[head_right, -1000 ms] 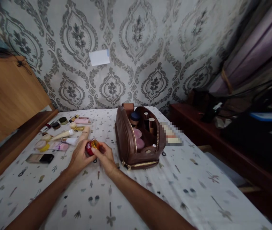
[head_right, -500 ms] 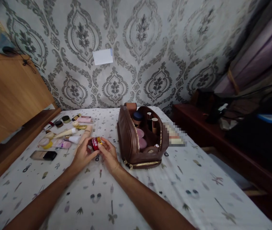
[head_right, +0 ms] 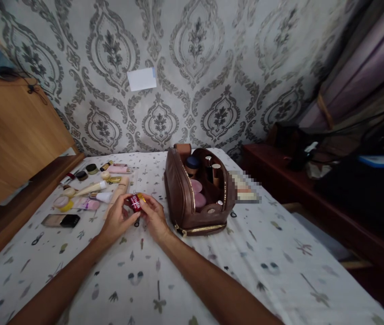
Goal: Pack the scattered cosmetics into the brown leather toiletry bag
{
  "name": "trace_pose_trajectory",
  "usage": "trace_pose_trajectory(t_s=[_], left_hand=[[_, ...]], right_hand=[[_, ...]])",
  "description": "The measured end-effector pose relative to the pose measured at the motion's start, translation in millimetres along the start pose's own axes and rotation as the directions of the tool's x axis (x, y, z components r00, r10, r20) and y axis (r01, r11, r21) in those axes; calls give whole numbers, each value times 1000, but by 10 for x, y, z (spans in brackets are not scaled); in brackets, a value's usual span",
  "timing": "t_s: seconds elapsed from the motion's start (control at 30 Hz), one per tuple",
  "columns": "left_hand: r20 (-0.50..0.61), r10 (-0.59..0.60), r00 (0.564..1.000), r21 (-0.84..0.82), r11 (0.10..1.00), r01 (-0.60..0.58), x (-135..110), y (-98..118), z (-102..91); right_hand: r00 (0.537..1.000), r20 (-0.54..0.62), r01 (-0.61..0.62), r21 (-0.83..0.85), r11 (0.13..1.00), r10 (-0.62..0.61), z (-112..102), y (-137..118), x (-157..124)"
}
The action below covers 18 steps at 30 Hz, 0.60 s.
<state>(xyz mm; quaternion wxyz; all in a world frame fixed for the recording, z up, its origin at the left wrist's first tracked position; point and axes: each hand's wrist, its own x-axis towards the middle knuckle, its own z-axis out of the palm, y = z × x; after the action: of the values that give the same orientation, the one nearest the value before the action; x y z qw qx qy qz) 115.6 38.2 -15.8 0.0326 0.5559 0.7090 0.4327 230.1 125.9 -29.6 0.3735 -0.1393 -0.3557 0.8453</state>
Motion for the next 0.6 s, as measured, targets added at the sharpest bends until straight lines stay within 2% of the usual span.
trace_pose_trajectory(t_s=[0.23,0.6], left_hand=[[-60,17,998,25,1000,-15,5,-10,28],[-39,4,999,104,995,1,-10,-48,35]], right_hand=[[1000,1,1,-14,1000,-1,12,-5,23],[999,4,-43,4,999,43,25,-41,6]])
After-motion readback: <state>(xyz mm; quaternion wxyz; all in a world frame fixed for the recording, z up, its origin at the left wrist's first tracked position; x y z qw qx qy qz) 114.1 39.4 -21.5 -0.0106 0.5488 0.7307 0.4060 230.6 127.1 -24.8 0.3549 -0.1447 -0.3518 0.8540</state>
